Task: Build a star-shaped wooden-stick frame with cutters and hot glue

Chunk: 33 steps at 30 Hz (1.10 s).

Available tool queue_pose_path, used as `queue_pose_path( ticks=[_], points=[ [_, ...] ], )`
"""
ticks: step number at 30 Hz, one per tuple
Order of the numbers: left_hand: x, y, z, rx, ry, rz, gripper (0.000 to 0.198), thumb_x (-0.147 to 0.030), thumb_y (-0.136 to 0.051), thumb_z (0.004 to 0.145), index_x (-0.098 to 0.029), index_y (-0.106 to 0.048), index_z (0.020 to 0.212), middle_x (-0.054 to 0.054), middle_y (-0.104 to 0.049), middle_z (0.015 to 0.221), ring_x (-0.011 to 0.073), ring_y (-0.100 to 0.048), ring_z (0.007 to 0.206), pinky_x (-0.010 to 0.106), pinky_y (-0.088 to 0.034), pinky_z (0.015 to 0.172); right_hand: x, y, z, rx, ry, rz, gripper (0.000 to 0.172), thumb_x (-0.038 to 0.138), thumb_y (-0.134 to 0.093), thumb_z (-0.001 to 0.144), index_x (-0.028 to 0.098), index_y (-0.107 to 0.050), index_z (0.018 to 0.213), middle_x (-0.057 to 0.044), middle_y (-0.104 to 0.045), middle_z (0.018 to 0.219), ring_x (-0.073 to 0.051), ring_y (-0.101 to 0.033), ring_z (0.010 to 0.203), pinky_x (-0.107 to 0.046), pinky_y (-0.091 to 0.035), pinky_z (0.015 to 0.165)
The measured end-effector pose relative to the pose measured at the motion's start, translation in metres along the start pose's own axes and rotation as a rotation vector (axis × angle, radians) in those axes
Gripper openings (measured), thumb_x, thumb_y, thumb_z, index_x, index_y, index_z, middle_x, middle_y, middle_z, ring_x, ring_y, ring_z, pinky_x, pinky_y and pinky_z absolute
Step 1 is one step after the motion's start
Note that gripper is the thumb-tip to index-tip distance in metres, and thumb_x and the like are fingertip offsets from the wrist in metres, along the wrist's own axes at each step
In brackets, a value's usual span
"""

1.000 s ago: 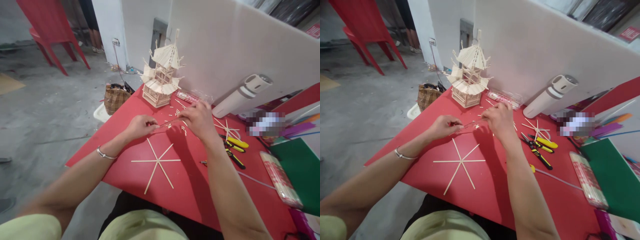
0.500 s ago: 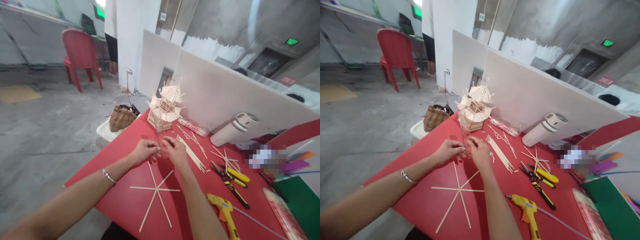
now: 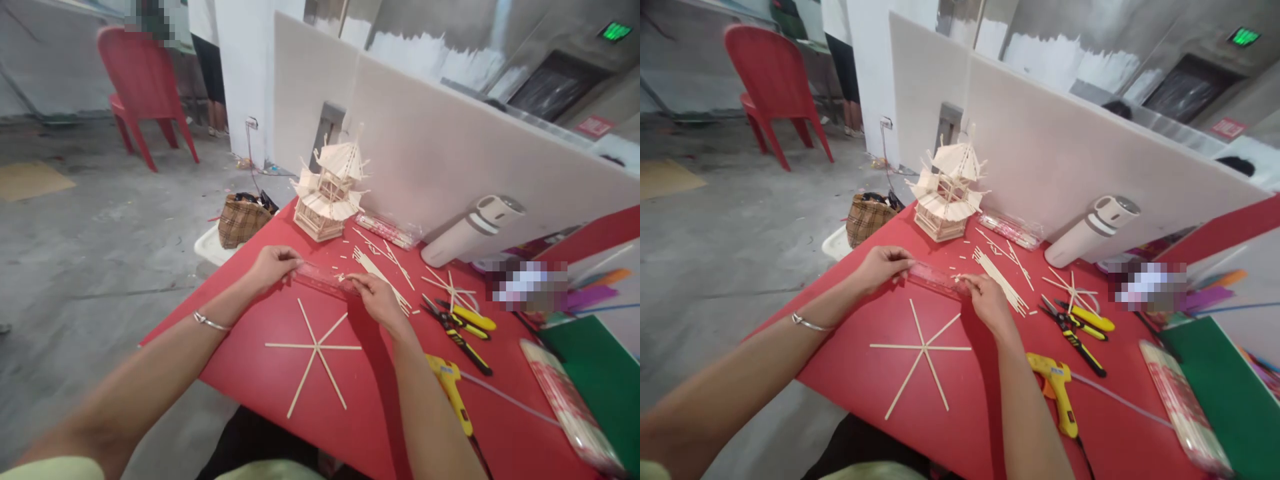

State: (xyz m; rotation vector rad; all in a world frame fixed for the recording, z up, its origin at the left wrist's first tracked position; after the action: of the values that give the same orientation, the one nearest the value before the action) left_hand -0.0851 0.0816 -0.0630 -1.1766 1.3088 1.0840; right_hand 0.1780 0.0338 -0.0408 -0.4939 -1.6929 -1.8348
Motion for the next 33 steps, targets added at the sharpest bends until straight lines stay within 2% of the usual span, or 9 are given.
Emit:
queue_pose_path(
  ticks=[2, 4, 9, 12, 15, 17, 21, 26, 33],
  points=[
    [0.005, -0.004, 0.001, 0.102, -0.009, 0.172, 0.023, -0.035, -0.077, 0.067, -0.013, -0.071, 0.074, -0.002, -0.059, 0.049, 0.009, -0.049, 0.04, 0.021, -0.041, 0.041, -0.011, 0.002, -0.005, 0.02, -0.029, -0.048, 0.031, 0.029, -0.052, 0.098, 0.025, -0.078, 0.113, -0.007, -0.077, 0.113, -0.022, -0.068, 0.11, -0.037, -0.048, 0.101],
    [0.009, -0.008, 0.003, 0.148, -0.044, 0.298, 0.021, -0.033, -0.074, 0.067, -0.013, -0.073, 0.073, -0.002, -0.06, 0.05, 0.0089, -0.049, 0.042, 0.021, -0.04, 0.043, -0.02, 0.001, -0.009, 0.033, -0.058, -0.089, 0.031, 0.029, -0.051, 0.099, 0.026, -0.078, 0.114, -0.007, -0.076, 0.114, -0.022, -0.067, 0.11, -0.037, -0.047, 0.101],
    [0.013, -0.011, 0.009, 0.139, -0.093, 0.46, 0.022, -0.035, -0.068, 0.072, -0.015, -0.075, 0.071, -0.001, -0.066, 0.059, 0.0102, -0.053, 0.05, 0.022, -0.041, 0.052, -0.03, -0.006, -0.013, 0.052, -0.068, -0.17, 0.031, 0.028, -0.049, 0.101, 0.027, -0.077, 0.115, -0.005, -0.076, 0.113, -0.021, -0.067, 0.107, -0.034, -0.048, 0.098],
    [0.013, -0.01, 0.011, 0.086, -0.116, 0.489, 0.022, -0.037, -0.071, 0.071, -0.016, -0.076, 0.074, 0.001, -0.072, 0.069, 0.0145, -0.061, 0.063, 0.025, -0.046, 0.063, -0.029, -0.008, -0.012, 0.054, -0.057, -0.224, 0.033, 0.027, -0.047, 0.102, 0.027, -0.077, 0.116, -0.006, -0.075, 0.113, -0.022, -0.066, 0.106, -0.033, -0.047, 0.096],
    [0.014, -0.008, 0.013, 0.043, -0.148, 0.502, 0.029, -0.038, -0.072, 0.071, -0.015, -0.078, 0.088, 0.004, -0.075, 0.081, 0.0174, -0.064, 0.07, 0.028, -0.05, 0.07, -0.026, -0.009, -0.011, 0.054, -0.048, -0.288, 0.034, 0.026, -0.045, 0.103, 0.026, -0.077, 0.116, -0.008, -0.075, 0.11, -0.024, -0.065, 0.106, -0.034, -0.045, 0.095],
    [0.014, -0.01, 0.014, 0.061, -0.193, 0.561, 0.031, -0.037, -0.07, 0.074, -0.016, -0.079, 0.095, 0.005, -0.076, 0.088, 0.0185, -0.065, 0.075, 0.03, -0.051, 0.075, -0.024, -0.009, -0.011, 0.055, -0.043, -0.332, 0.035, 0.025, -0.044, 0.103, 0.027, -0.077, 0.116, -0.008, -0.074, 0.108, -0.025, -0.063, 0.105, -0.034, -0.044, 0.094],
    [0.012, -0.016, 0.012, 0.133, -0.281, 0.724, 0.022, -0.031, -0.065, 0.08, -0.018, -0.08, 0.089, 0.005, -0.075, 0.091, 0.0189, -0.066, 0.08, 0.031, -0.05, 0.078, -0.02, -0.009, -0.013, 0.049, -0.052, -0.413, 0.034, 0.025, -0.046, 0.102, 0.028, -0.077, 0.116, -0.01, -0.071, 0.101, -0.026, -0.06, 0.1, -0.036, -0.042, 0.089],
    [0.012, -0.017, 0.01, 0.16, -0.327, 0.786, 0.017, -0.029, -0.066, 0.082, -0.02, -0.08, 0.087, 0.005, -0.072, 0.092, 0.0187, -0.067, 0.082, 0.03, -0.05, 0.08, -0.018, -0.007, -0.022, -0.007, -0.042, -0.464, 0.039, 0.021, -0.047, 0.1, 0.03, -0.072, 0.128, -0.011, -0.068, 0.117, -0.025, -0.059, 0.103, -0.036, -0.043, 0.089],
    [0.013, -0.018, 0.005, 0.228, -0.367, 0.883, 0.023, -0.03, -0.063, 0.086, -0.022, -0.081, 0.096, 0.005, -0.069, 0.096, 0.0189, -0.066, 0.084, 0.03, -0.05, 0.081, -0.01, -0.005, -0.038, -0.014, -0.024, -0.508, 0.035, 0.019, -0.048, 0.1, 0.03, -0.074, 0.121, -0.009, -0.067, 0.124, -0.026, -0.056, 0.109, -0.039, -0.04, 0.092]
  ],
)
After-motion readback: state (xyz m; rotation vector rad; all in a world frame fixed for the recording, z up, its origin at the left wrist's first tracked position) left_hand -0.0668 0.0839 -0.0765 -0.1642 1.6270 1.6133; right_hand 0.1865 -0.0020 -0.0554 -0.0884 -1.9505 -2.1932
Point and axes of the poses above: each hand's wrist, its own z-axis towards the middle knuckle, its own y-axis out of the back of the hand, x = y × z, the point moved 4 cm from there along z, towards the middle knuckle
